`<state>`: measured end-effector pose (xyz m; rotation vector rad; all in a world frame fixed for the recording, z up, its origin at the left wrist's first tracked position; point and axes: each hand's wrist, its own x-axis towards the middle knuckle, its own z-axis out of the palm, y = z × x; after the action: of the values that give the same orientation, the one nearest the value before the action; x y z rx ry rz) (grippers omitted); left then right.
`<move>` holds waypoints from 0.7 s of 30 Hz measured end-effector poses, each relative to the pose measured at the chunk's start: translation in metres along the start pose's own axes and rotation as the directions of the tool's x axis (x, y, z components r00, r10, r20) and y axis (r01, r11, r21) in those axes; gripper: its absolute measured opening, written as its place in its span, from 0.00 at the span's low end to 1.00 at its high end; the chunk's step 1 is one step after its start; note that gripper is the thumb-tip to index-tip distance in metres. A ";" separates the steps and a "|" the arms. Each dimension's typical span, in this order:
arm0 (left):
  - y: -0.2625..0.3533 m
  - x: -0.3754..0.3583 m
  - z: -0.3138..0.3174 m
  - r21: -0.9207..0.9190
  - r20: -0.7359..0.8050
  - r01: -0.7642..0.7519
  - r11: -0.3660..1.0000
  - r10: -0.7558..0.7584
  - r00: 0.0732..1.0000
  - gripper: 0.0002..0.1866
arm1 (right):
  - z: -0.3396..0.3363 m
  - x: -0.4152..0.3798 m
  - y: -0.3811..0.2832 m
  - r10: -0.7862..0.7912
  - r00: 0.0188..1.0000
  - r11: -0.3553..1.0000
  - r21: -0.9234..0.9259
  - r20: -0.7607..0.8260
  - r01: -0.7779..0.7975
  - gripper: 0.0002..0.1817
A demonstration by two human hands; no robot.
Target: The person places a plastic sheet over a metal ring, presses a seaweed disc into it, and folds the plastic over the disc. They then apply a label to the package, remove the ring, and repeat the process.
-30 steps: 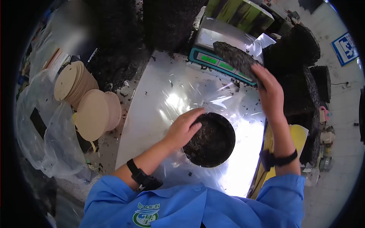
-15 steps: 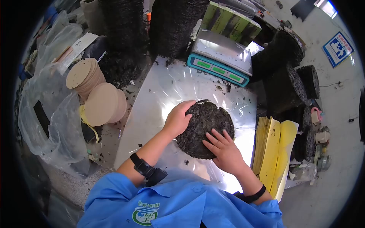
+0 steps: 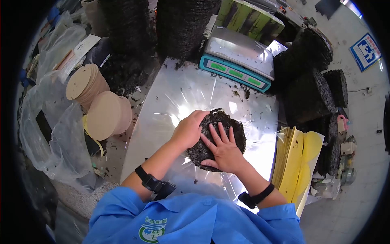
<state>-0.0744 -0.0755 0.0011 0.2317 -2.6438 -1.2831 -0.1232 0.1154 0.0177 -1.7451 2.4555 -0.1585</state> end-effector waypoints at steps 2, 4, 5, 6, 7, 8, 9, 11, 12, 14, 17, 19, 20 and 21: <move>-0.002 0.006 -0.002 0.014 0.041 -0.007 1.000 0.006 0.999 0.28 | 0.002 0.000 0.001 0.003 1.000 1.000 0.020 0.011 -0.003 0.48; -0.002 0.015 -0.003 -0.005 -0.038 -0.148 0.989 0.147 0.988 0.26 | 0.004 0.000 0.000 0.008 1.000 1.000 0.012 0.027 -0.008 0.48; -0.003 0.017 0.006 0.177 0.021 -0.190 0.966 0.189 0.982 0.24 | 0.004 -0.001 0.002 0.006 0.999 1.000 -0.006 0.046 -0.006 0.48; -0.003 0.018 0.011 0.172 0.019 -0.187 0.967 0.186 0.982 0.24 | 0.005 -0.001 0.004 0.005 0.999 1.000 -0.007 0.052 -0.005 0.48; -0.003 0.019 0.015 0.275 0.087 -0.193 0.942 0.176 0.981 0.27 | 0.008 0.000 0.006 0.004 0.998 1.000 -0.006 0.064 -0.003 0.48; 0.003 0.018 0.015 0.376 0.159 -0.205 0.904 0.155 0.975 0.29 | 0.012 0.000 0.005 0.003 0.997 1.000 0.000 0.074 -0.003 0.48; 0.012 0.018 0.019 0.473 0.202 -0.217 0.854 0.135 0.970 0.28 | 0.016 0.002 0.005 0.007 0.997 0.999 0.036 0.074 -0.010 0.47; 0.012 0.015 0.034 0.709 0.166 -0.266 0.653 0.212 0.963 0.30 | 0.020 0.003 0.004 0.019 0.994 0.999 0.028 0.107 -0.022 0.47; 0.011 0.013 0.040 0.796 0.169 -0.277 0.538 0.242 0.956 0.31 | 0.021 0.002 0.004 0.027 0.989 1.000 0.012 0.146 -0.029 0.46; 0.009 0.015 0.044 0.804 0.179 -0.278 0.526 0.231 0.956 0.32 | 0.022 0.002 0.005 0.038 0.979 0.999 -0.004 0.202 -0.038 0.46; -0.003 0.012 0.033 0.799 0.177 -0.285 0.529 0.247 0.953 0.35 | 0.026 0.003 0.005 0.042 0.986 0.999 -0.038 0.163 -0.037 0.47; 0.022 -0.005 -0.008 0.692 0.142 -0.116 0.712 0.023 0.990 0.43 | 0.032 -0.006 0.004 0.048 0.989 0.998 -0.047 0.143 -0.041 0.48; 0.033 -0.023 -0.032 0.653 0.101 -0.031 0.757 -0.046 0.994 0.45 | 0.034 -0.009 0.002 0.057 0.989 0.998 -0.045 0.137 -0.051 0.48; 0.037 -0.042 -0.053 0.608 0.065 0.055 0.792 -0.119 0.991 0.48 | 0.031 -0.009 0.000 0.065 0.985 0.996 -0.066 0.163 -0.054 0.48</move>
<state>-0.0229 -0.0839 0.0577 0.3892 -3.0852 -0.4171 -0.1157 0.1232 -0.0122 -1.6338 2.4131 0.0661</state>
